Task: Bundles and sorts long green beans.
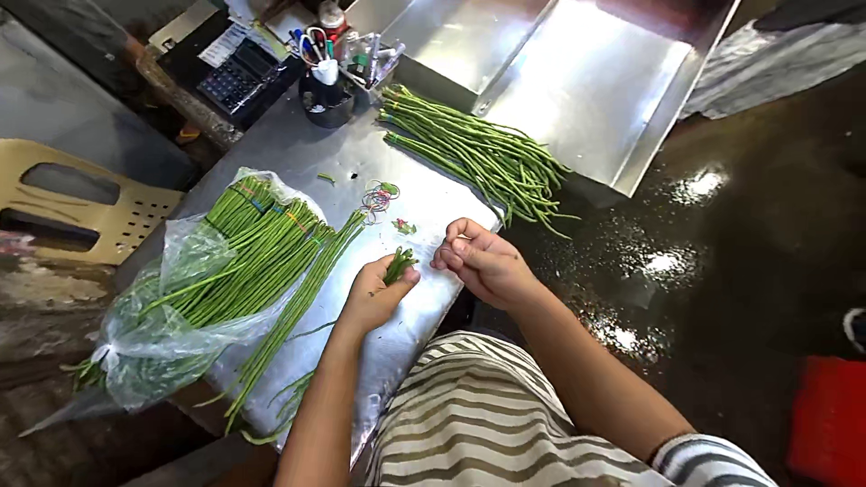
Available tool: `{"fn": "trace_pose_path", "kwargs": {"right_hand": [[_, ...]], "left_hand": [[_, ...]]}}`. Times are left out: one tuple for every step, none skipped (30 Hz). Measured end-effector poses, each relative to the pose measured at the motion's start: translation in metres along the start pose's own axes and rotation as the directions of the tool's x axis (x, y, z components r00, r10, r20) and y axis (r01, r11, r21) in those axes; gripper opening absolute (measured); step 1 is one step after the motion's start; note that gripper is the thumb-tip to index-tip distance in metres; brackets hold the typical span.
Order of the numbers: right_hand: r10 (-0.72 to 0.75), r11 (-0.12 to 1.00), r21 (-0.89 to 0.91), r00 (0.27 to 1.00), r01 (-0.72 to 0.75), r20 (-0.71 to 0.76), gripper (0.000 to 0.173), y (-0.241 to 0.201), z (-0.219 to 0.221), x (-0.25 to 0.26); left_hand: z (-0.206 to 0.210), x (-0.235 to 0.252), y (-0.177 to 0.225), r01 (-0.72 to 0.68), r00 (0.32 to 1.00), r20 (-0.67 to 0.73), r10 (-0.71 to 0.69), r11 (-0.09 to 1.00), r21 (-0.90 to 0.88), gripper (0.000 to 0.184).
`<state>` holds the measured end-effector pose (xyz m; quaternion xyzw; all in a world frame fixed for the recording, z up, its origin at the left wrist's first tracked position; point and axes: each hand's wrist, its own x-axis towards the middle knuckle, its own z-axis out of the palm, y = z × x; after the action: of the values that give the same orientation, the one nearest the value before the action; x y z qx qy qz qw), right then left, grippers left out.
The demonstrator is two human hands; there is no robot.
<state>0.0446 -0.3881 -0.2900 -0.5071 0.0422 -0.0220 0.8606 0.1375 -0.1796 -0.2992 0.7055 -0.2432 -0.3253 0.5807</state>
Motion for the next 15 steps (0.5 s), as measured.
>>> {"fn": "trace_pose_path", "kwargs": {"right_hand": [[-0.010, 0.999, 0.034, 1.000, 0.011, -0.023, 0.008, -0.003, -0.002, -0.006], [-0.024, 0.999, 0.044, 0.999, 0.025, -0.037, 0.009, -0.005, -0.004, -0.012], [-0.039, 0.999, 0.034, 0.998, 0.040, -0.043, 0.010, -0.007, -0.006, -0.017], [-0.049, 0.999, 0.005, 0.998, 0.050, -0.045, 0.010, -0.006, -0.007, -0.022], [-0.052, 0.998, -0.030, 0.998, 0.051, -0.032, 0.010, -0.004, -0.007, -0.026], [-0.043, 0.998, -0.056, 0.999, 0.043, -0.012, 0.009, -0.002, -0.006, -0.030], [-0.032, 0.997, -0.072, 0.999, 0.032, 0.003, 0.009, -0.001, -0.005, -0.032], [-0.020, 0.997, -0.075, 1.000, 0.020, -0.001, 0.009, 0.001, -0.005, -0.033], [-0.003, 0.999, -0.042, 1.000, 0.003, -0.018, 0.010, 0.000, -0.007, -0.033], [0.024, 0.999, 0.034, 0.999, -0.022, -0.043, 0.012, -0.002, -0.011, -0.033], [0.058, 0.992, 0.116, 0.997, -0.052, -0.050, 0.015, -0.006, -0.017, -0.034], [0.098, 0.982, 0.168, 0.994, -0.089, -0.044, 0.019, -0.010, -0.024, -0.038], [0.133, 0.977, 0.172, 0.991, -0.127, -0.021, 0.023, -0.013, -0.031, -0.042], [0.155, 0.977, 0.149, 0.988, -0.154, 0.007, 0.025, -0.015, -0.036, -0.048], [0.159, 0.979, 0.123, 0.986, -0.163, 0.042, 0.025, -0.014, -0.041, -0.053]], "left_hand": [[0.002, 0.000, 0.000, 0.016, 1.000, -0.009, -0.017, 0.999, -0.037, 0.015], [0.006, 0.001, 0.001, 0.019, 1.000, -0.020, -0.020, 0.997, -0.072, 0.015], [0.009, 0.001, 0.002, 0.006, 1.000, -0.025, -0.009, 0.994, -0.107, 0.017], [0.015, 0.003, 0.001, -0.017, 1.000, -0.019, 0.015, 0.991, -0.130, 0.028], [0.021, 0.005, 0.000, -0.046, 0.999, 0.011, 0.048, 0.990, -0.134, 0.042], [0.027, 0.008, -0.002, -0.072, 0.995, 0.060, 0.079, 0.990, -0.121, 0.050], [0.033, 0.012, -0.004, -0.093, 0.989, 0.101, 0.104, 0.990, -0.105, 0.047], [0.038, 0.014, -0.006, -0.102, 0.987, 0.113, 0.112, 0.991, -0.090, 0.033], [0.041, 0.015, -0.006, -0.088, 0.990, 0.101, 0.097, 0.992, -0.087, 0.019], [0.041, 0.015, -0.005, -0.071, 0.994, 0.070, 0.078, 0.993, -0.095, 0.012], [0.041, 0.015, -0.006, -0.050, 0.998, 0.031, 0.053, 0.992, -0.115, 0.012], [0.039, 0.013, -0.006, -0.029, 1.000, -0.014, 0.027, 0.990, -0.136, 0.013], [0.037, 0.010, -0.007, -0.008, 0.998, -0.056, -0.001, 0.987, -0.160, 0.014], [0.034, 0.008, -0.007, 0.009, 0.996, -0.084, -0.024, 0.985, -0.173, 0.014], [0.031, 0.005, -0.007, 0.019, 0.995, -0.094, -0.037, 0.984, -0.177, 0.013]]}}
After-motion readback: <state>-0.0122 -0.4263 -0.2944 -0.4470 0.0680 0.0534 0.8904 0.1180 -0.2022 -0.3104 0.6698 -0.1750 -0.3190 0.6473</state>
